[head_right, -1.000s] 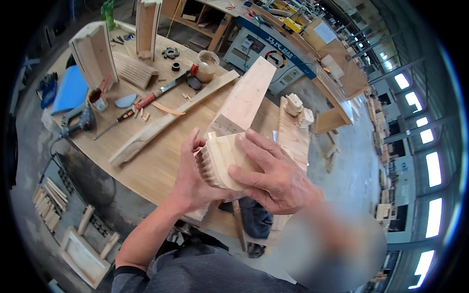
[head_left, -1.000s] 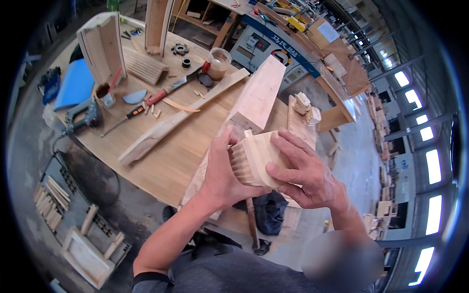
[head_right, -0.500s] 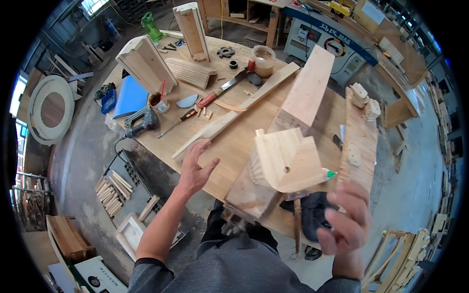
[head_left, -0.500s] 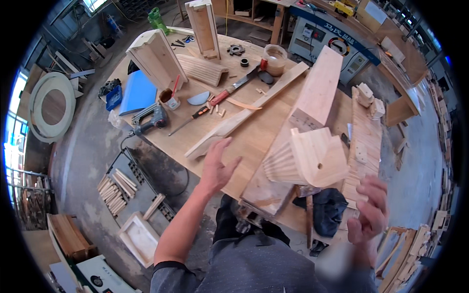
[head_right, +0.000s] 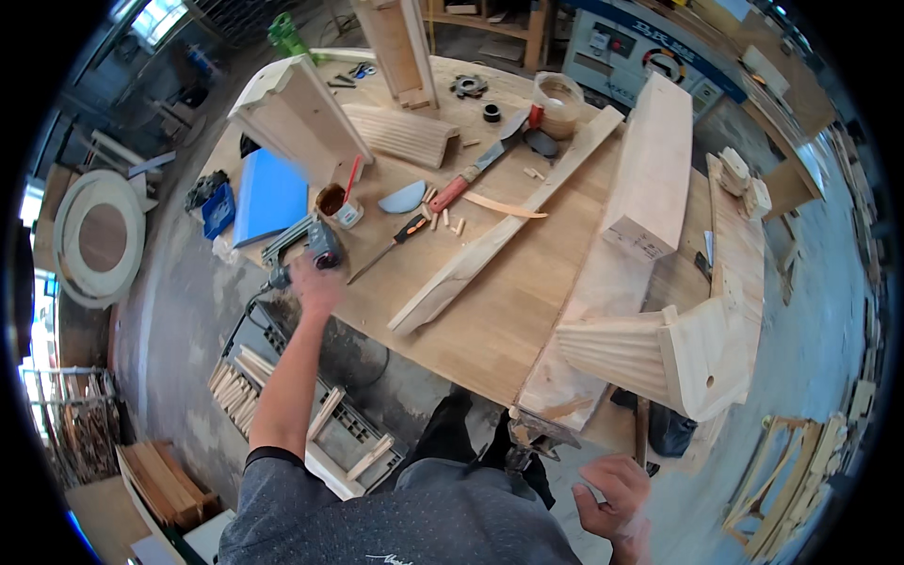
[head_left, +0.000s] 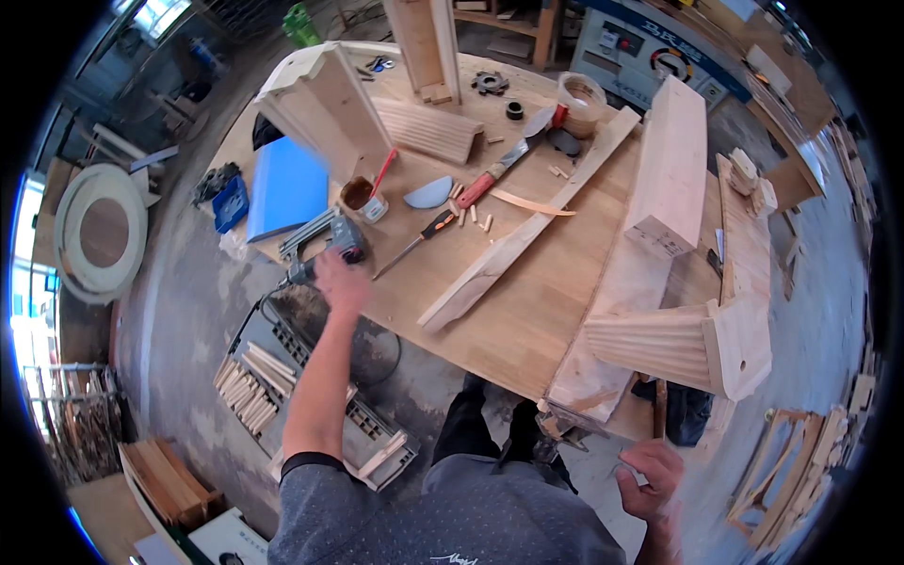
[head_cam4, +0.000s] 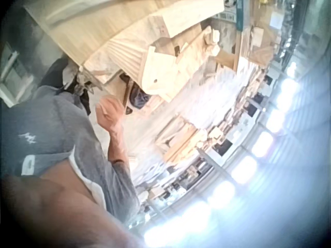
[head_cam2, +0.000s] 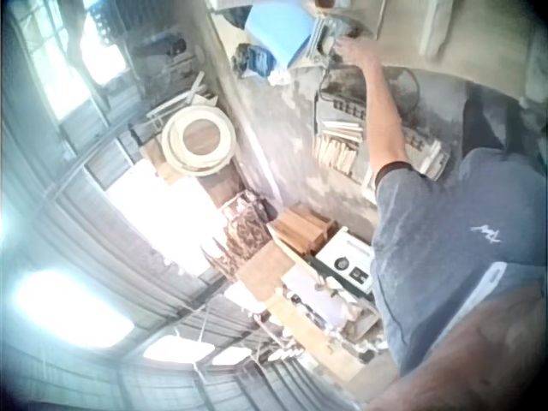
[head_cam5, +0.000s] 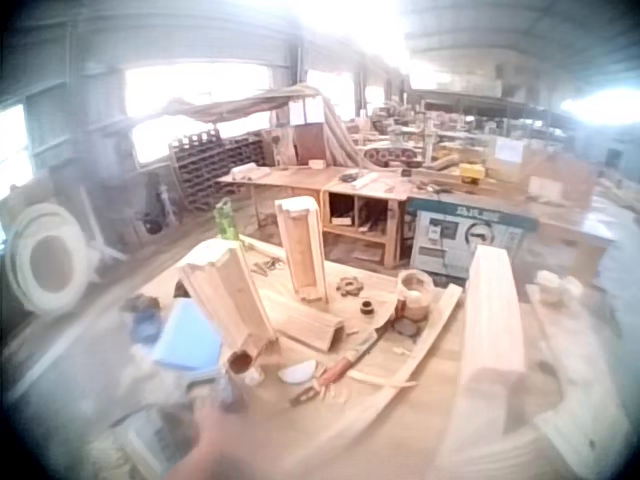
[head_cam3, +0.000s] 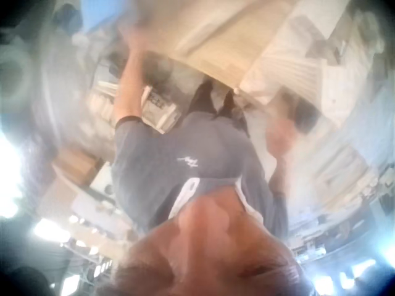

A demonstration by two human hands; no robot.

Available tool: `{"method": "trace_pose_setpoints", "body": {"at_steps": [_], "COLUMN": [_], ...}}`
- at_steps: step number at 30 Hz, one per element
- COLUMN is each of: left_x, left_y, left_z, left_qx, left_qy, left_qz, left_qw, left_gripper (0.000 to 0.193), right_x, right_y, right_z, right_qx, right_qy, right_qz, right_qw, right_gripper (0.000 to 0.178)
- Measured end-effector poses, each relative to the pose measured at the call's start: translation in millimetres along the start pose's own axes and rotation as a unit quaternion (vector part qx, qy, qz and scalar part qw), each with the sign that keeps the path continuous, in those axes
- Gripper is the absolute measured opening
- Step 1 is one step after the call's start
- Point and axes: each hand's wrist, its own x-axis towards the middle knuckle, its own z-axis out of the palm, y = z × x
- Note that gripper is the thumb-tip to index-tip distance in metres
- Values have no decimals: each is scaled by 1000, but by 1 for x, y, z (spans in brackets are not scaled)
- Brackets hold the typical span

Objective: The person assembles a wooden structure by applying glue to pre-drilled holes in various wooden components and joining them together. They use a mallet to tap the pieces into place and a pneumatic nail gun to secure the joints. The process involves handling multiple distinct wooden parts, including a long beam and decorative fluted sections.

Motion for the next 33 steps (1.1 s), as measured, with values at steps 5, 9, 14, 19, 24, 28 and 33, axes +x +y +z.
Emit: {"method": "trace_pose_setpoints", "body": {"at_steps": [5,9,14,19,24,28,33], "left_x": [58,52,-26,-110,-161,-173,-175], "left_y": [-77,-91,-136,-32,82,167,274], "left_z": [-1,-16,-43,-170,-256,-291,-324], "left_qx": [119,176,6,-169,-319,-410,-386], "left_qy": [-251,-282,-247,-290,-279,-228,-130], "left_qz": [34,188,178,73,143,292,563], "left_qw": [960,924,953,939,895,833,719], "left_gripper": [59,49,47,49,44,49,47], "right_x": [2,23,29,40,69,71,18], "right_y": [-15,-30,-30,-42,-90,-119,-102], "right_z": [7,13,44,89,109,55,16], "right_qx": [-26,-23,37,157,273,454,344], "right_qy": [-21,-36,-10,-86,-147,-50,-58], "right_qz": [50,50,5,47,40,29,98], "right_qw": [998,998,999,983,950,889,932], "right_gripper": [22,14,13,30,65,75,52]}}
